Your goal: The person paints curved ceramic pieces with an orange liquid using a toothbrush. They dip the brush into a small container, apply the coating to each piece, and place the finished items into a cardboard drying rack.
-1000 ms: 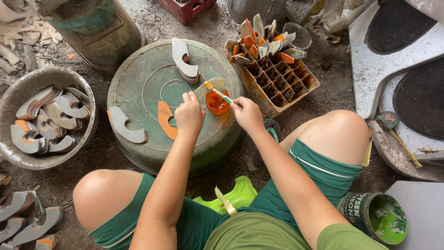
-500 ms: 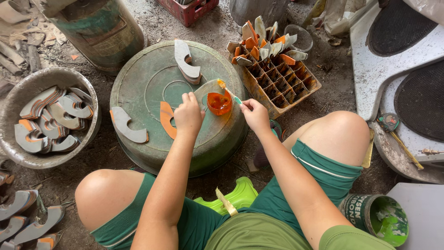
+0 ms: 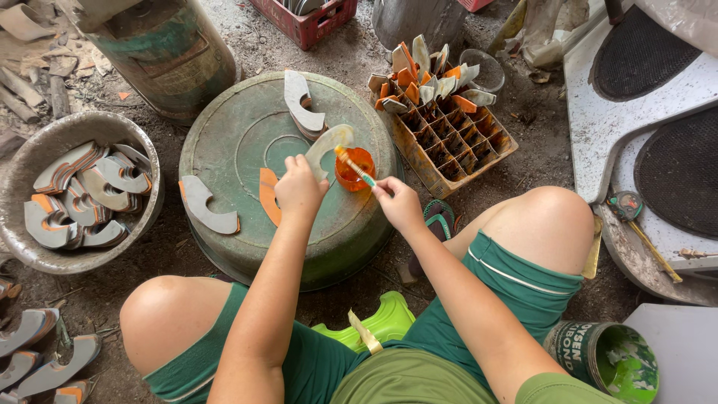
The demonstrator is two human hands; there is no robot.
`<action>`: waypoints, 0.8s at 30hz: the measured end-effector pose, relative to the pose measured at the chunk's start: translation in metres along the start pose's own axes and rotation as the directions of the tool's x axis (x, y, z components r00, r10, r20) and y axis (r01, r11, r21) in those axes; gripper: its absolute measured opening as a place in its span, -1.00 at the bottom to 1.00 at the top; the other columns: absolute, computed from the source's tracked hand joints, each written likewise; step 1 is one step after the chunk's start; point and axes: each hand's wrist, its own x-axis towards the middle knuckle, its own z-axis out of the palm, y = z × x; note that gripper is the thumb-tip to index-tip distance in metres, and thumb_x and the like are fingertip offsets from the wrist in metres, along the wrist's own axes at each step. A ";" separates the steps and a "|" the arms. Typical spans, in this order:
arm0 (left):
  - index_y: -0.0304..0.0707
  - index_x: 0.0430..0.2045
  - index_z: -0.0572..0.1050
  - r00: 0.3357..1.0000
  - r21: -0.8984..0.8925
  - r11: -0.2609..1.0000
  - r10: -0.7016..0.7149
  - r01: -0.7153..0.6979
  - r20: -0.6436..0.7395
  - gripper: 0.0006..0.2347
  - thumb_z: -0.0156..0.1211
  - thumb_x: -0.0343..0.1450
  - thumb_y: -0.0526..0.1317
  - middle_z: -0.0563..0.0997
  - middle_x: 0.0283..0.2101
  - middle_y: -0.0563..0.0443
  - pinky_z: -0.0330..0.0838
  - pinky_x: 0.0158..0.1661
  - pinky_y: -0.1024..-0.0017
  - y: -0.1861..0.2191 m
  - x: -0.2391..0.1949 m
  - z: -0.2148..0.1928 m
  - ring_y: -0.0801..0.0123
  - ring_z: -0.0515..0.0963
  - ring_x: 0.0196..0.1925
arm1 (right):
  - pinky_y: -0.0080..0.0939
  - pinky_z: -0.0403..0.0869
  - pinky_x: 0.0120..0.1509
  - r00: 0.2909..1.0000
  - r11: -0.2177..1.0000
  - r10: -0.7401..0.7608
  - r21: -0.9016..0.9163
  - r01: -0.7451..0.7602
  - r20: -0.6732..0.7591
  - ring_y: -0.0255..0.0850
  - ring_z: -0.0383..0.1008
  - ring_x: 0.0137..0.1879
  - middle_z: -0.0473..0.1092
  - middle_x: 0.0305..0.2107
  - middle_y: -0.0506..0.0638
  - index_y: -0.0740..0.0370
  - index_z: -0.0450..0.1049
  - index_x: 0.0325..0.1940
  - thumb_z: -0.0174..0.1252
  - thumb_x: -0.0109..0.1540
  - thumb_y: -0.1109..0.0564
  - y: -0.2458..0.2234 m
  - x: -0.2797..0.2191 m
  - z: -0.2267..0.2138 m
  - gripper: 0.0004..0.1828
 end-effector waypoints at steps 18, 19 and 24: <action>-0.30 -0.03 0.54 0.809 -0.528 0.652 -0.242 0.545 0.536 -0.46 0.48 0.26 0.09 0.68 -0.12 -0.10 0.54 -0.16 0.33 -0.022 0.021 -0.046 0.20 0.72 -0.10 | 0.06 0.52 -0.22 0.946 0.508 -0.188 -0.798 0.324 0.265 0.06 0.60 -0.24 0.54 -0.42 0.10 0.18 0.56 -0.28 0.34 0.15 0.01 -0.044 0.075 0.006 -0.78; -0.31 -0.02 0.56 0.758 -0.654 0.418 -0.149 0.630 0.635 -0.50 0.45 0.30 0.05 0.69 -0.10 -0.10 0.54 -0.17 0.39 -0.021 0.021 -0.045 0.20 0.73 -0.08 | 0.06 0.52 -0.18 0.951 0.518 -0.143 -0.798 0.307 0.273 0.06 0.60 -0.21 0.54 -0.40 0.12 0.18 0.57 -0.27 0.34 0.16 -0.05 -0.045 0.077 0.009 -0.73; -0.24 0.04 0.49 0.680 -0.584 -0.386 0.181 0.714 0.711 -0.61 0.33 0.40 -0.05 0.65 -0.04 -0.07 0.61 -0.03 0.38 -0.011 0.015 -0.040 0.16 0.71 -0.02 | 0.05 0.50 -0.09 0.925 0.493 -0.308 -0.794 0.355 0.222 0.06 0.55 -0.12 0.54 -0.31 0.15 0.23 0.60 -0.26 0.35 0.13 -0.22 -0.072 0.069 -0.002 -0.55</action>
